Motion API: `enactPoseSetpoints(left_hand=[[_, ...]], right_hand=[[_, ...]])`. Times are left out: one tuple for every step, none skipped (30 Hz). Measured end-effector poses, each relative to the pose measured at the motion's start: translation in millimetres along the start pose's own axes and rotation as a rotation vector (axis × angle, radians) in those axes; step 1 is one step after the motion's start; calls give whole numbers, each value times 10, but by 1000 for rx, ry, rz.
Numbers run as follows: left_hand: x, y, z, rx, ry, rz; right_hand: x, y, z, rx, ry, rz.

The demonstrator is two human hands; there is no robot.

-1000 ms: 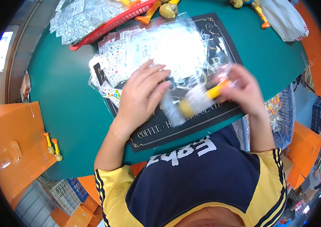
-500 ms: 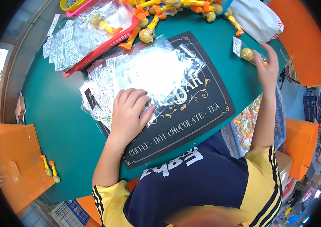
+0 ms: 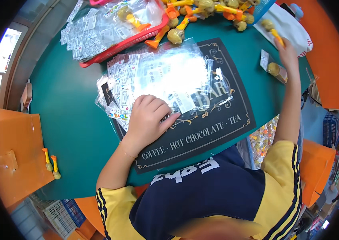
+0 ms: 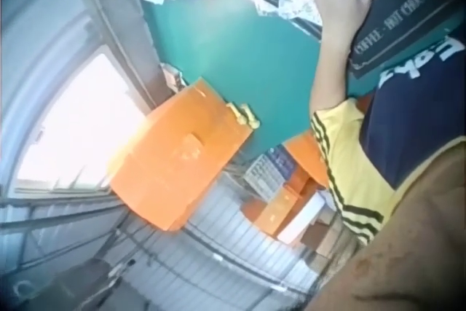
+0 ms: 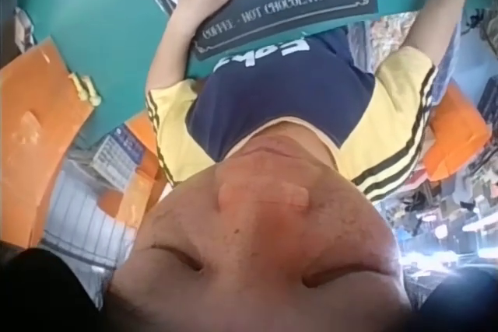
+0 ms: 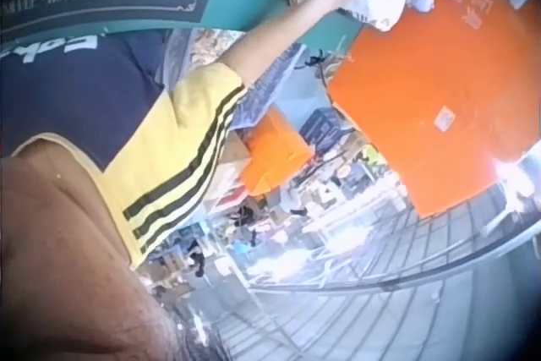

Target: Packaging small character toys into plastic bags and attaching cardboard labels.

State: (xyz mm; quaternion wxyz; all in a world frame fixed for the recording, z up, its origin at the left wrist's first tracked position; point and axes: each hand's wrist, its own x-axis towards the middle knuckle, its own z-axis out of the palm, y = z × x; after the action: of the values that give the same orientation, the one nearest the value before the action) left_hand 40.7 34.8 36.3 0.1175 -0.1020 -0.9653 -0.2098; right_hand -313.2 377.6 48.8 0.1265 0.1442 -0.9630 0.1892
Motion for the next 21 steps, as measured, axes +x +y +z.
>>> enactPoseSetpoints(left_hand=[[9, 11, 22, -36, 36, -24], [1, 38, 50, -61, 73, -60], [41, 56, 69, -71, 160, -33], [73, 59, 112, -73, 156, -45], [128, 64, 160, -75, 170, -19], [124, 78, 177, -66, 185, -4], [144, 89, 184, -79, 175, 6], [149, 120, 141, -85, 121, -22], [145, 124, 129, -95, 67, -44], [125, 116, 118, -97, 60, -42], [93, 112, 90, -101, -7, -50], [66, 110, 69, -105, -74, -58], [48, 117, 86, -136, -73, -64], [34, 125, 104, -137, -72, -69], [25, 135, 125, -154, -58, -85], [17, 157, 148, -172, -45, -102], [45, 197, 164, -176, -43, -108], [99, 248, 168, -173, 12, -46], [127, 271, 173, -172, 63, 20], [112, 273, 181, -178, 60, 19], [86, 275, 187, -126, 20, 46]], right_hand=[[-245, -318, -179, 172, -50, 88], [-437, -446, -110, 441, -122, 65], [-633, -577, -130, 693, -181, 50], [-926, -883, -138, 1012, -318, 122], [-1144, -1031, -160, 1140, -469, 57], [-1345, -1231, -130, 1252, -626, 112], [-1511, -1355, -42, 1292, -712, 148], [-1623, -1530, 2, 1344, -811, 172], [-1693, -1656, 78, 1399, -871, 171], [-1732, -1751, 162, 1526, -936, 260], [-1730, -1845, 196, 1542, -969, 371], [-1731, -1912, 217, 1553, -1001, 483], [-1740, -1939, 238, 1552, -1006, 482], [-1754, -1957, 269, 1551, -1008, 533], [-1769, -1962, 303, 1549, -1008, 584], [-1801, -1952, 344, 1543, -1015, 586], [-1839, -1936, 392, 1576, -995, 536], [-1860, -1925, 417, 1609, -975, 487], [-1869, -1928, 423, 1606, -975, 495], [-1873, -1938, 431, 1650, -970, 437], [-1877, -1939, 435, 1694, -964, 378]])
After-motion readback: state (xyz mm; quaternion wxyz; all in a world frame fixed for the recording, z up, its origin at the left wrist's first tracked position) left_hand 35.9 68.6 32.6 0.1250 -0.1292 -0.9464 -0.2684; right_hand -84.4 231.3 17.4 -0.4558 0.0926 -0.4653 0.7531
